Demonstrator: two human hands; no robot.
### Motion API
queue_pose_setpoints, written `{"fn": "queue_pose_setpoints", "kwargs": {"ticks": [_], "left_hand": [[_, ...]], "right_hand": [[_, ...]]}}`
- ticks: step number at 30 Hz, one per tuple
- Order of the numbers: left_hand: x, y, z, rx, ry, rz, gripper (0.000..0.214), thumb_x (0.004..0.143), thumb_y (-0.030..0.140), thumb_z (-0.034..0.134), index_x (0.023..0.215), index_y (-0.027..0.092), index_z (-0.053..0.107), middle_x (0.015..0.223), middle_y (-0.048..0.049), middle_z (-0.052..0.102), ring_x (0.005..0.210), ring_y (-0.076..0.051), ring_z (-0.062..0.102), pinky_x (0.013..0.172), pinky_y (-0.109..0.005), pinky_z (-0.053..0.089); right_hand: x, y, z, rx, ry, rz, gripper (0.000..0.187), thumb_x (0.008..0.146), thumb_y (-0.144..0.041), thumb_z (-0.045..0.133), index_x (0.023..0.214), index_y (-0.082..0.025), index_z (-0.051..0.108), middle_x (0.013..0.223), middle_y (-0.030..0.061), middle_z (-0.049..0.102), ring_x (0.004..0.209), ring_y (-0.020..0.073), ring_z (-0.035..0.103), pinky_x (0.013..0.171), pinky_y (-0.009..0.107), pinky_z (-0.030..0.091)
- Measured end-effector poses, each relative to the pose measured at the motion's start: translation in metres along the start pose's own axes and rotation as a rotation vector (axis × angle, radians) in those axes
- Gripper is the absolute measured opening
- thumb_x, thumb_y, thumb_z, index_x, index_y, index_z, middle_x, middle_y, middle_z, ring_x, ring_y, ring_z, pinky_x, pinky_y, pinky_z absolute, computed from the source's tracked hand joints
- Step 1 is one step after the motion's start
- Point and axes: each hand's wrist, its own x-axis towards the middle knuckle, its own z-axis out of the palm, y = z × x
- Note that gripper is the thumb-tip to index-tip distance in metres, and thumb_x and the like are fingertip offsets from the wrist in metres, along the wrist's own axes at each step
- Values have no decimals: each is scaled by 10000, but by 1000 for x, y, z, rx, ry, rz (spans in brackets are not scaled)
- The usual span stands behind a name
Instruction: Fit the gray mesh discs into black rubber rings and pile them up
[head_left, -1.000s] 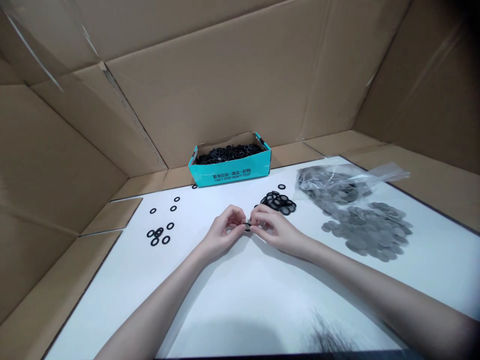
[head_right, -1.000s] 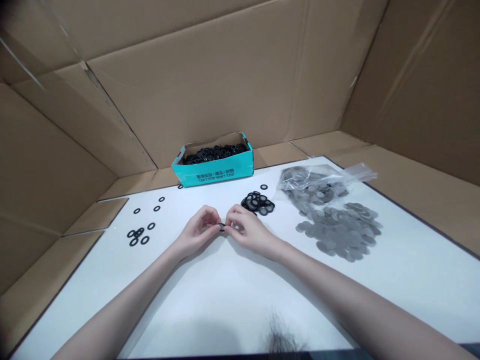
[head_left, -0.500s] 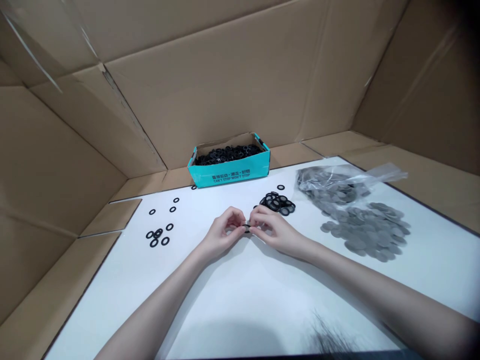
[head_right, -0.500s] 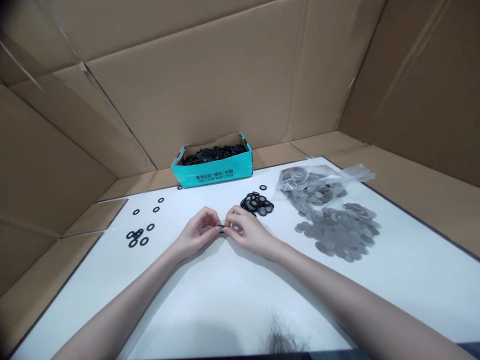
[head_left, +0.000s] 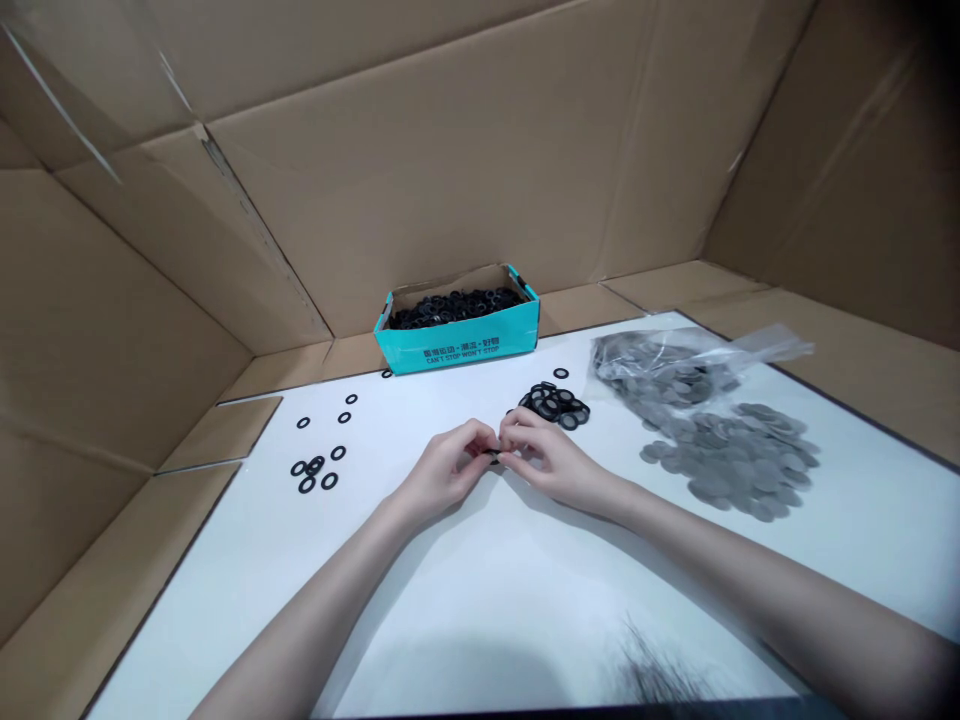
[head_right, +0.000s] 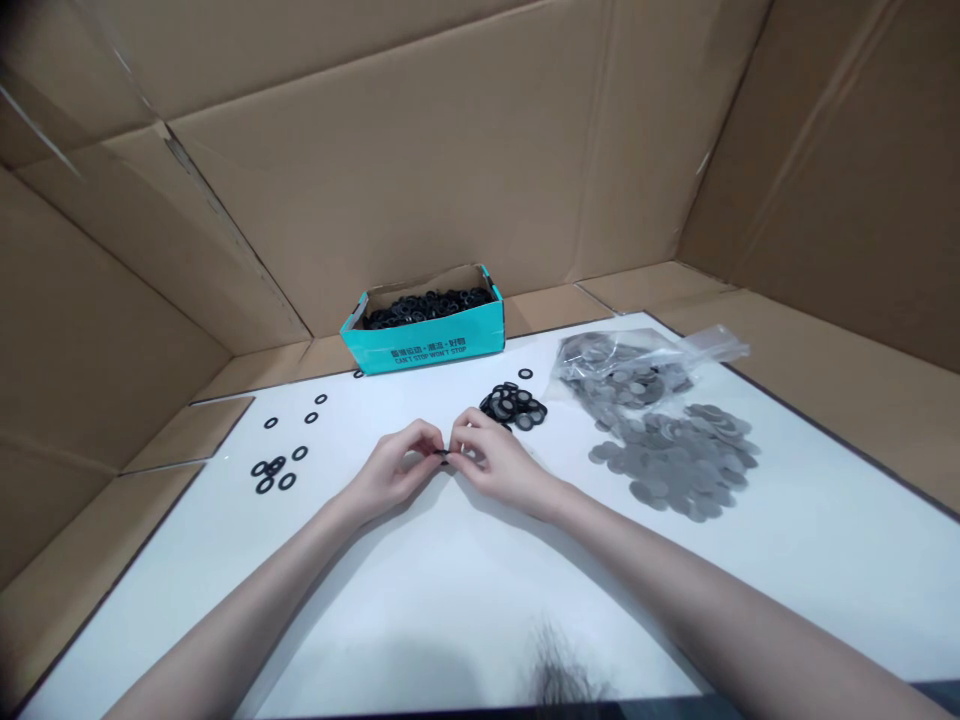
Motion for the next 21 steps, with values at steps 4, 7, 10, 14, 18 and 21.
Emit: {"fn": "queue_pose_setpoints", "kwargs": {"ticks": [4, 7, 10, 14, 18, 21], "left_hand": [[-2, 0, 1, 62, -13, -11, 57, 907, 155, 514, 938, 187, 549, 851, 1, 620, 770, -120, 577, 730, -228, 449], [-4, -2, 3, 12, 28, -26, 95, 923, 165, 499, 998, 192, 549, 912, -18, 633, 790, -123, 602, 743, -235, 479], [-4, -4, 5, -59, 86, -43, 127, 914, 175, 525, 1038, 190, 544, 955, -38, 631, 814, -129, 614, 761, -246, 504], [-3, -5, 5, -118, 113, -59, 120, 899, 198, 569, 1015, 179, 551, 920, -39, 625, 830, -138, 617, 780, -256, 510], [-3, -3, 6, -152, 116, -57, 112, 899, 212, 577, 1003, 174, 559, 924, -36, 625, 816, -130, 614, 785, -256, 507], [-3, -3, 7, -149, 105, -62, 117, 898, 206, 575, 1009, 177, 557, 918, -32, 625, 815, -130, 608, 776, -252, 501]], "right_hand": [[0, 2, 2, -35, 5, -2, 106, 892, -150, 548, 795, -189, 564, 924, 47, 540, 836, 173, 539, 714, 296, 433], [0, 2, 0, -78, 11, -26, 114, 903, -161, 556, 796, -187, 586, 904, 45, 559, 822, 173, 546, 721, 303, 434], [1, 3, -3, -118, 23, -57, 123, 909, -190, 575, 794, -185, 617, 913, 55, 579, 842, 182, 564, 737, 312, 445], [2, 4, -5, -173, 43, -75, 105, 908, -221, 600, 836, -186, 667, 929, 69, 604, 884, 201, 584, 768, 329, 457], [1, 3, -5, -153, 71, -102, 74, 905, -217, 607, 890, -193, 675, 937, 69, 611, 893, 199, 592, 785, 328, 467], [1, 3, -3, -132, 53, -112, 77, 906, -191, 593, 842, -189, 636, 926, 66, 602, 882, 194, 583, 764, 318, 466]]}}
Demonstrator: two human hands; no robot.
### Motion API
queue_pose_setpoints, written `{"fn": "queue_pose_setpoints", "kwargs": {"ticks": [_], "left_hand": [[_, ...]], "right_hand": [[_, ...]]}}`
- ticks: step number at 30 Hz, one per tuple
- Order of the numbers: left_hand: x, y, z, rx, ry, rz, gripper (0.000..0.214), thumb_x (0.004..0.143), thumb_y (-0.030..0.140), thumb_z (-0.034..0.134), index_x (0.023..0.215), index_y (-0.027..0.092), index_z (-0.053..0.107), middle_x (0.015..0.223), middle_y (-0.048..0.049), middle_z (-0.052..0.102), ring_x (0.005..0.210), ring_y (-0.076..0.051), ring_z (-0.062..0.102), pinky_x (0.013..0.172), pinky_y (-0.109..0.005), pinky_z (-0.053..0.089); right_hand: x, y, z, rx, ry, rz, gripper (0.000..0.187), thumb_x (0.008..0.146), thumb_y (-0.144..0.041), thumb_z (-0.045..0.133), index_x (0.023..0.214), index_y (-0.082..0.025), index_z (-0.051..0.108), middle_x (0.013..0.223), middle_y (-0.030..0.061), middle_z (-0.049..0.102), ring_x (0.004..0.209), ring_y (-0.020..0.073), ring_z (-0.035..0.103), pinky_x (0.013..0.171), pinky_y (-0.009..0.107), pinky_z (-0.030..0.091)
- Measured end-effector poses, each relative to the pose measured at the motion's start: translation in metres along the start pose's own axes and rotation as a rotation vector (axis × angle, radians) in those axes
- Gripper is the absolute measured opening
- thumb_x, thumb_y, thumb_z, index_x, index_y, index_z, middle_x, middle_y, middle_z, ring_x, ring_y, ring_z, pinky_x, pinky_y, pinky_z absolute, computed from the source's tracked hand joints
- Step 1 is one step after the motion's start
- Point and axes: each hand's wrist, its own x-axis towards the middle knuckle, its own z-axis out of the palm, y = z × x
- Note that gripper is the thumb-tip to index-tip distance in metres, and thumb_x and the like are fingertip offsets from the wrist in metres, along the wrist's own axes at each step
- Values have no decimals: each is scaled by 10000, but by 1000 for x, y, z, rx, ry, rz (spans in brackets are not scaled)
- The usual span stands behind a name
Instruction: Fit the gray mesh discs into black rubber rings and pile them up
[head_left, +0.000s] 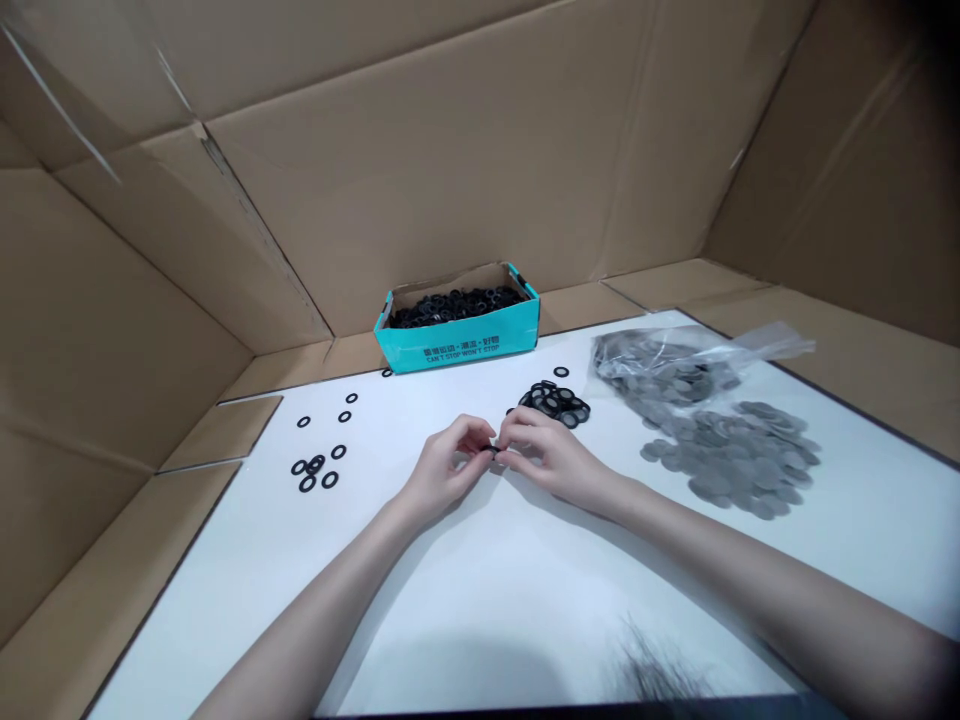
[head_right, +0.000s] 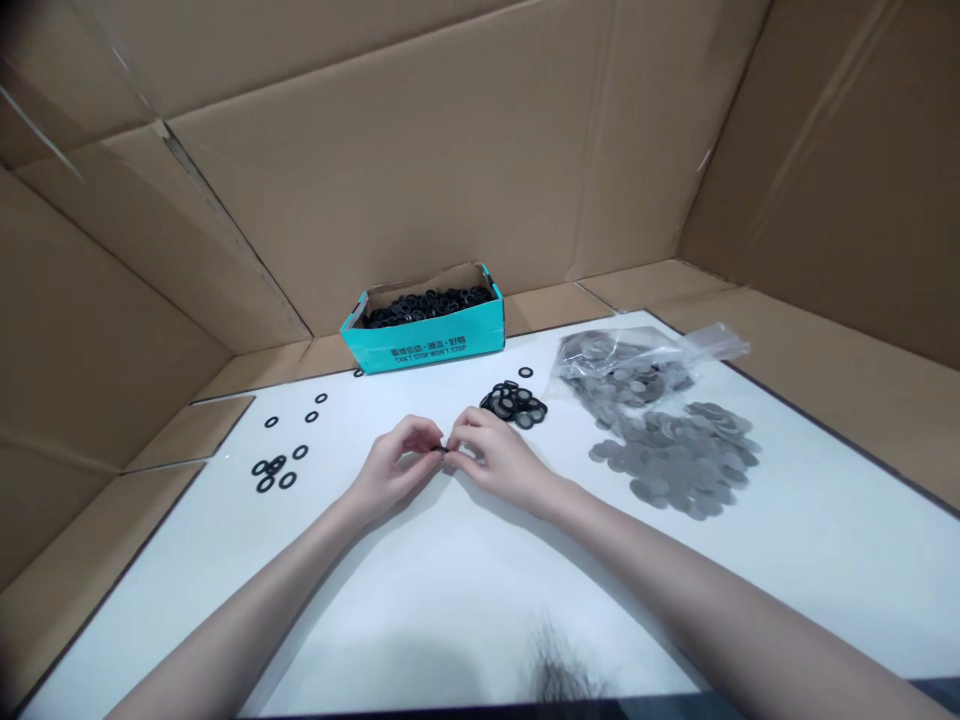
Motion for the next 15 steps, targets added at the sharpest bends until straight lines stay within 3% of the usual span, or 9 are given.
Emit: {"fn": "queue_pose_setpoints", "kwargs": {"ticks": [8, 15], "left_hand": [[1, 2, 0, 65, -58, 53, 70, 900, 155, 530, 963, 184, 517, 880, -12, 597, 781, -109, 575, 724, -218, 473], [1, 5, -4, -1, -104, -2, 70, 896, 188, 548, 954, 182, 509, 871, -16, 602, 774, -116, 602, 739, -237, 505]], "right_hand": [[2, -2, 1, 90, -49, 27, 116, 903, -156, 560, 791, -186, 559, 904, 44, 557, 817, 161, 531, 707, 283, 427], [2, -5, -1, 168, -59, 61, 116, 905, -168, 547, 792, -186, 564, 899, 39, 537, 816, 156, 526, 683, 271, 419]]}}
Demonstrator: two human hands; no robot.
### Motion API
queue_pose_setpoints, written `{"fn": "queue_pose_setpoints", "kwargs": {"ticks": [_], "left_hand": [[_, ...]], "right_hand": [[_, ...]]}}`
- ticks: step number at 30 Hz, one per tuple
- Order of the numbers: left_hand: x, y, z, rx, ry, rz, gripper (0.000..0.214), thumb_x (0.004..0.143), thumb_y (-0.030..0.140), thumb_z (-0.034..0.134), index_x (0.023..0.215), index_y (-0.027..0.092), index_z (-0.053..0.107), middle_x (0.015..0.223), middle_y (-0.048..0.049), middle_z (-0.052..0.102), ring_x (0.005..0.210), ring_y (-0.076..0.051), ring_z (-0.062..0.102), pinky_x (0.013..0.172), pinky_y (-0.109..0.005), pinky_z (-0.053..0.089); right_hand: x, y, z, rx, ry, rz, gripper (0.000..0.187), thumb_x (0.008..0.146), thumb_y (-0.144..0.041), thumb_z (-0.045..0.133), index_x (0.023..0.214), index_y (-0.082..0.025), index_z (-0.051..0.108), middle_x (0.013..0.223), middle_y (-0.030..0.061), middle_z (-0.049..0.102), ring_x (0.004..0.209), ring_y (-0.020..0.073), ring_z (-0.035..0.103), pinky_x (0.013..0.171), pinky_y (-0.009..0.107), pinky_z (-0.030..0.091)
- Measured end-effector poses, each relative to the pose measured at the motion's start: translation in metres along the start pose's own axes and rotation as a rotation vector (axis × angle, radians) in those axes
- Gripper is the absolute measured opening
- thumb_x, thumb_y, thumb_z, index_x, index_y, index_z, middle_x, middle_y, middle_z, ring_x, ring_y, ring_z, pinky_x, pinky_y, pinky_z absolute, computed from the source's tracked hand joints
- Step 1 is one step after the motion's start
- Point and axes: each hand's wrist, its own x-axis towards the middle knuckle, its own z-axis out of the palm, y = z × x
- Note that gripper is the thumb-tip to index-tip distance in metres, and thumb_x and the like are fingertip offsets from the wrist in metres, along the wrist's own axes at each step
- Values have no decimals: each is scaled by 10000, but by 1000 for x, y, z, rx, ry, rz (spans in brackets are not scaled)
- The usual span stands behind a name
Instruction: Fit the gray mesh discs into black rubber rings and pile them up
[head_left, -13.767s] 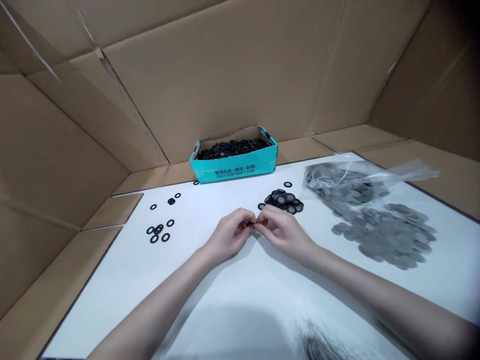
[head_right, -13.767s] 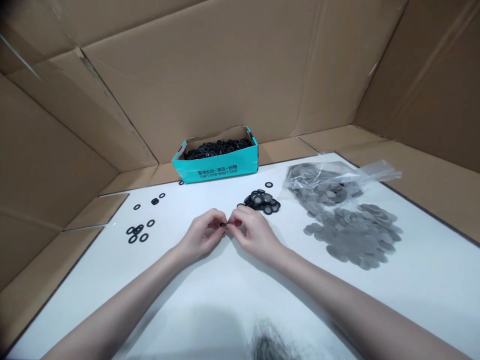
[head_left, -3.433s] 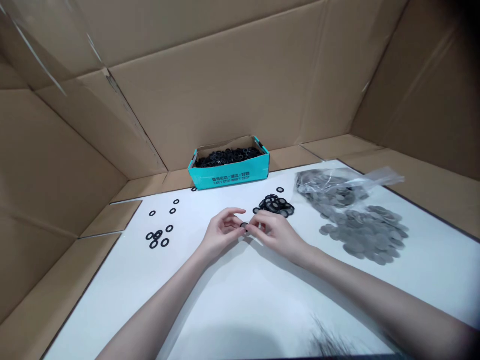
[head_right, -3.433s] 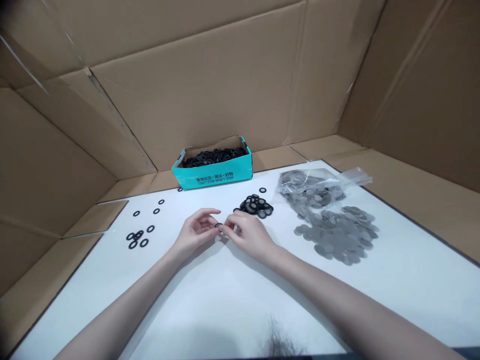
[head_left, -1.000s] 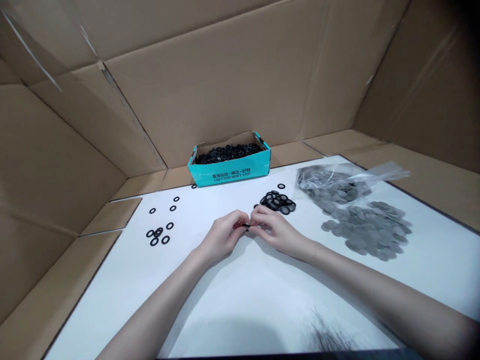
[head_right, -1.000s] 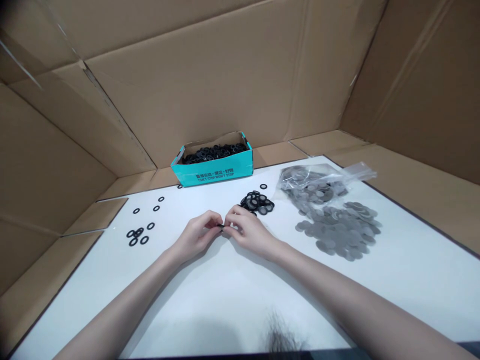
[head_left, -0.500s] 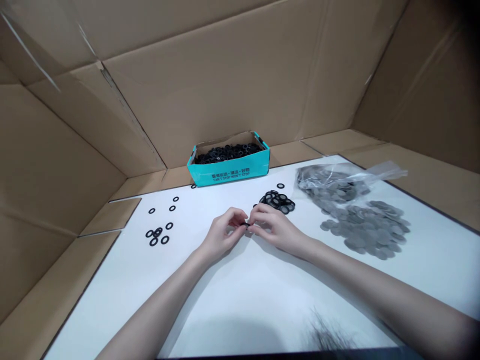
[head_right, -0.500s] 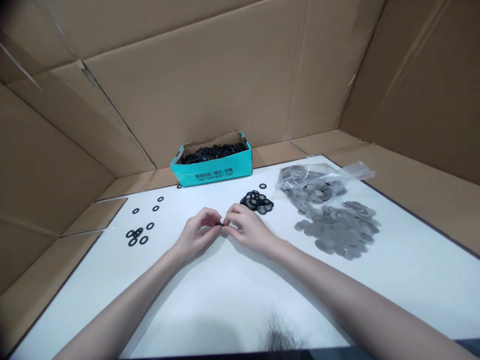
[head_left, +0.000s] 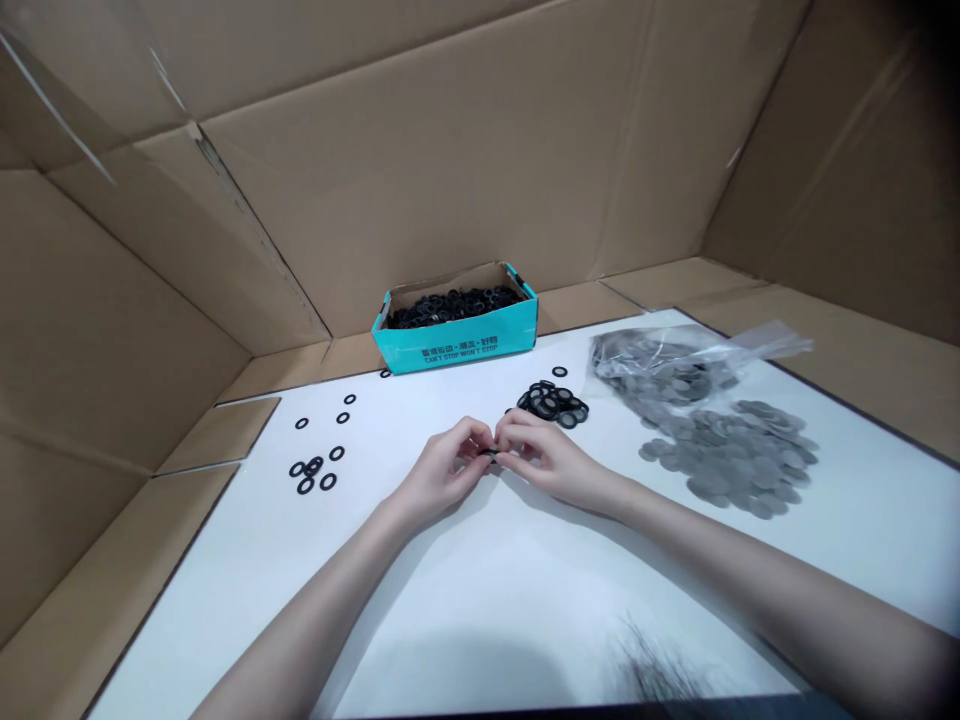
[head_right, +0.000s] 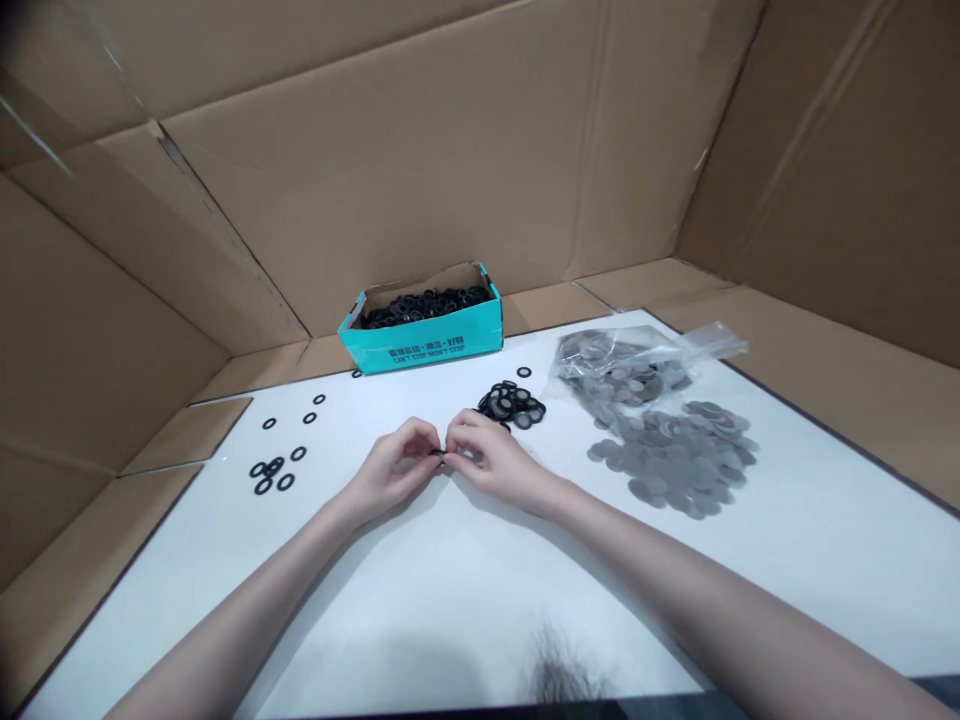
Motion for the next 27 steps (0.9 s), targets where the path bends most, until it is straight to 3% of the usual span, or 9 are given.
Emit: {"fn": "queue_pose_setpoints", "kwargs": {"ticks": [6, 13, 19, 27], "left_hand": [[1, 5, -1, -43, -1, -24, 91, 865, 197, 580, 931, 175, 520, 841, -18, 626, 767, -124, 623, 733, -236, 510], [0, 1, 0, 71, 5, -24, 59, 834, 148, 561, 884, 175, 544, 795, 5, 605, 733, -108, 569, 684, -205, 463], [0, 4, 3, 44, 38, -1, 84, 849, 171, 562, 933, 166, 562, 855, -21, 624, 771, -123, 591, 724, -223, 467], [-1, 2, 6, 50, 43, 9, 65, 897, 196, 537, 955, 173, 553, 864, -23, 606, 760, -121, 561, 717, -227, 449]], "right_hand": [[-1, -2, 1, 8, 11, -3, 102, 903, -174, 550, 806, -192, 574, 938, 52, 558, 835, 162, 545, 656, 265, 440], [-2, 3, 0, -205, -17, -56, 103, 899, -167, 567, 799, -185, 583, 944, 70, 590, 907, 201, 554, 764, 329, 449], [-1, 4, -2, -241, 16, -81, 51, 907, -190, 585, 878, -184, 627, 966, 81, 606, 946, 215, 571, 829, 359, 460], [-1, 4, 0, -208, -7, -74, 113, 927, -207, 560, 824, -184, 600, 933, 76, 603, 904, 203, 565, 766, 332, 454]]}}
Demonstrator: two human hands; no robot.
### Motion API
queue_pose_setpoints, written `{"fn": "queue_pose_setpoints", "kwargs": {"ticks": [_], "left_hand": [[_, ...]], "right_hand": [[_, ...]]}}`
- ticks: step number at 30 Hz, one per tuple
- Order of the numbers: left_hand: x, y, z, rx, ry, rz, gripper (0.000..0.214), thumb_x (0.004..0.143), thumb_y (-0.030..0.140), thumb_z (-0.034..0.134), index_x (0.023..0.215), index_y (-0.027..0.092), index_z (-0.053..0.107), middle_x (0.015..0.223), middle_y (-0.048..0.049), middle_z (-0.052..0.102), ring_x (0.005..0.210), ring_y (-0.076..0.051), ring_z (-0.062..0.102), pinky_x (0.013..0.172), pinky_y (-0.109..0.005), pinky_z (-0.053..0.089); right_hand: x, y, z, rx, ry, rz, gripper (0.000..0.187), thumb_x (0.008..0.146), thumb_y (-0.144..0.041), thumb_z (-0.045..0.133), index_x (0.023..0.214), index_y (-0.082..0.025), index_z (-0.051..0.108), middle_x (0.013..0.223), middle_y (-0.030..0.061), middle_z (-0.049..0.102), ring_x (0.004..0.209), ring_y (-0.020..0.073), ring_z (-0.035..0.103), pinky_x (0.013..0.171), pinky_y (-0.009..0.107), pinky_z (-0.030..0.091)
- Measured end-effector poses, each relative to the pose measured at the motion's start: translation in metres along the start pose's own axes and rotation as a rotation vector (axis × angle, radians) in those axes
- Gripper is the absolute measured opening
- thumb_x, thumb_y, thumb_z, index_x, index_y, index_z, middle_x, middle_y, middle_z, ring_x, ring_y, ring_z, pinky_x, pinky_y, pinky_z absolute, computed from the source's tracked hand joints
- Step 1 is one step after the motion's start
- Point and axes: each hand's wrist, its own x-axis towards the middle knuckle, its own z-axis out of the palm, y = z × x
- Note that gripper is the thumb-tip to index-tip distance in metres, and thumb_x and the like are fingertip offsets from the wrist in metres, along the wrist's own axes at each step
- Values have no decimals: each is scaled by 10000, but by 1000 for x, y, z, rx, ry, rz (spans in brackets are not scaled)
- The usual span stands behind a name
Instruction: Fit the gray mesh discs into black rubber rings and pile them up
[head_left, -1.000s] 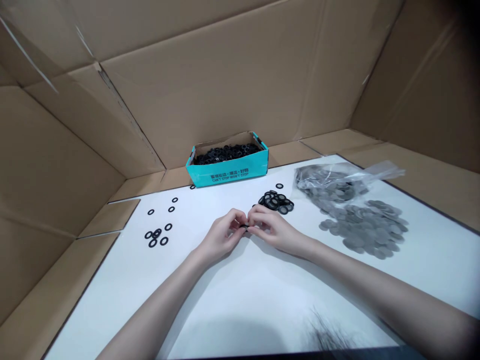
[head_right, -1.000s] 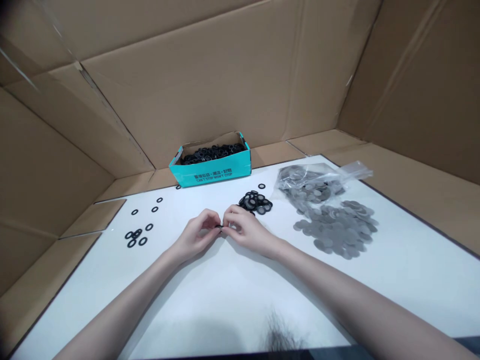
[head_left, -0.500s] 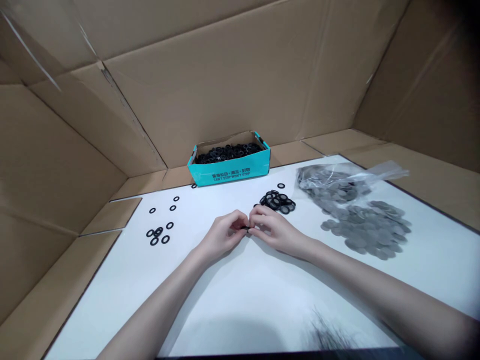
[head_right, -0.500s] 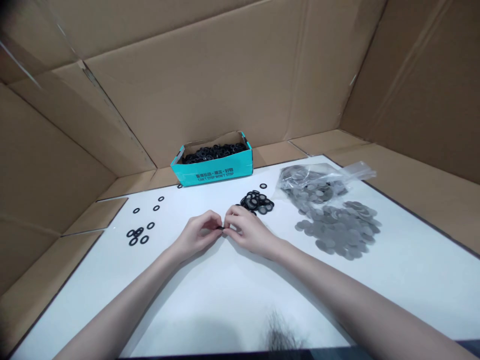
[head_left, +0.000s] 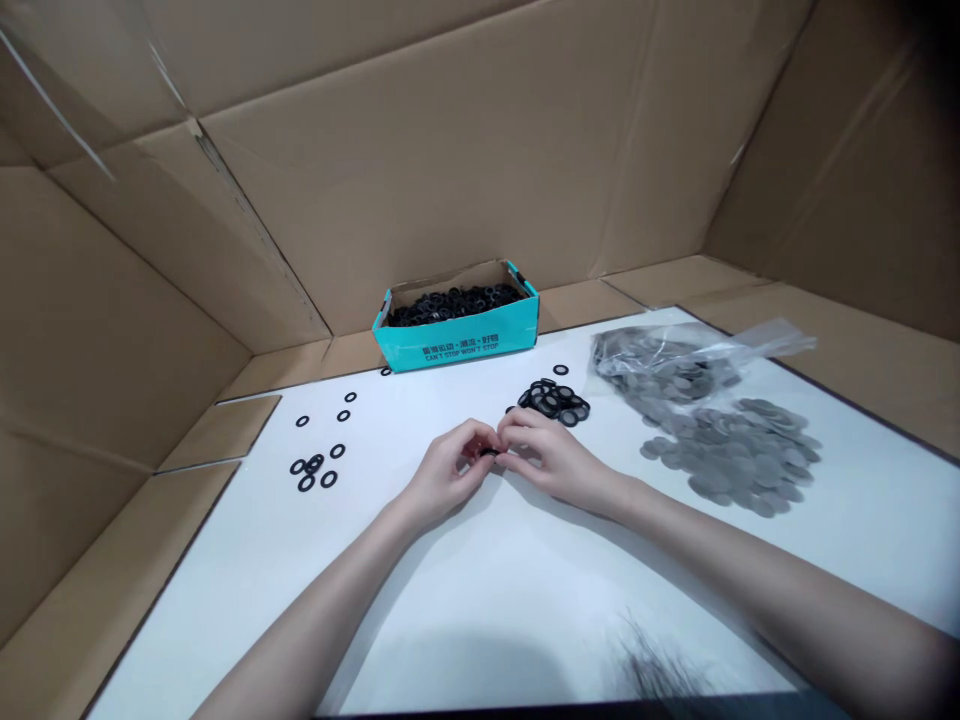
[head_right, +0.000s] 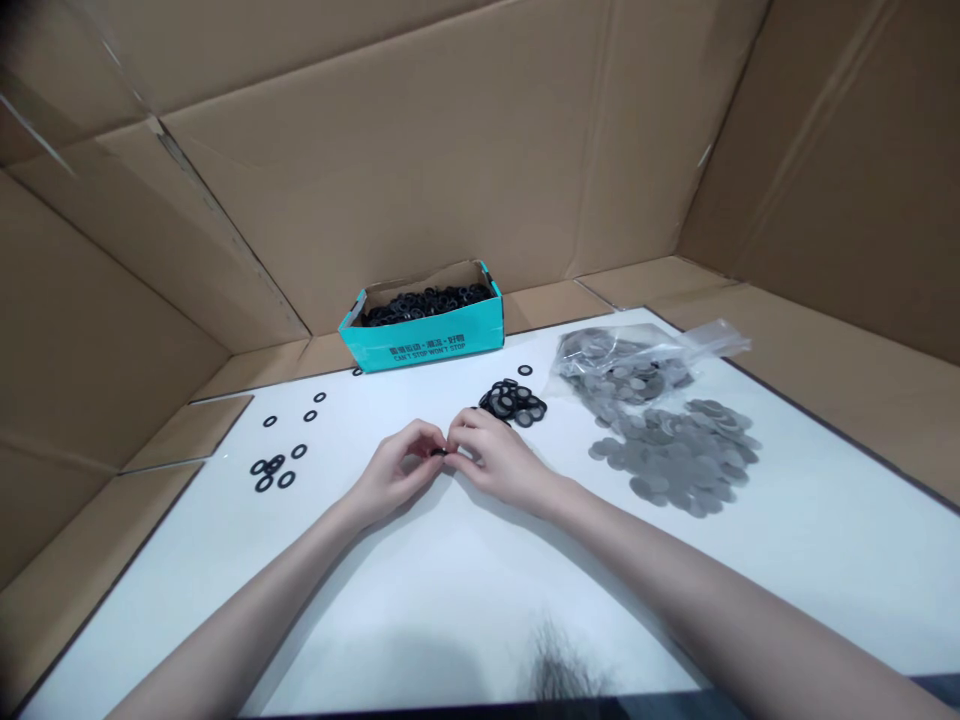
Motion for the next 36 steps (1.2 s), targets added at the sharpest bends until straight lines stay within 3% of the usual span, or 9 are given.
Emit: {"fn": "queue_pose_setpoints", "kwargs": {"ticks": [9, 24, 36], "left_hand": [[1, -2, -3, -14, -40, 16, 66, 885, 172, 531, 945, 181, 504, 840, -8, 572, 736, -108, 547, 688, -207, 460], [-1, -2, -2, 86, -28, 24, 128, 853, 137, 542, 969, 192, 553, 866, -9, 633, 769, -124, 593, 705, -223, 463], [0, 1, -2, -8, -30, 38, 79, 882, 135, 503, 943, 185, 502, 854, -5, 569, 750, -112, 546, 699, -214, 462]], "right_hand": [[0, -5, -1, 118, 44, 34, 106, 885, -146, 562, 791, -192, 577, 927, 58, 581, 883, 182, 567, 721, 295, 455], [-1, 0, -2, -14, 26, -4, 72, 892, -207, 611, 822, -195, 624, 941, 73, 614, 923, 214, 573, 806, 358, 463], [1, -7, -1, 156, 62, 76, 100, 891, -190, 574, 794, -188, 595, 898, 50, 576, 831, 175, 562, 683, 287, 442]]}}
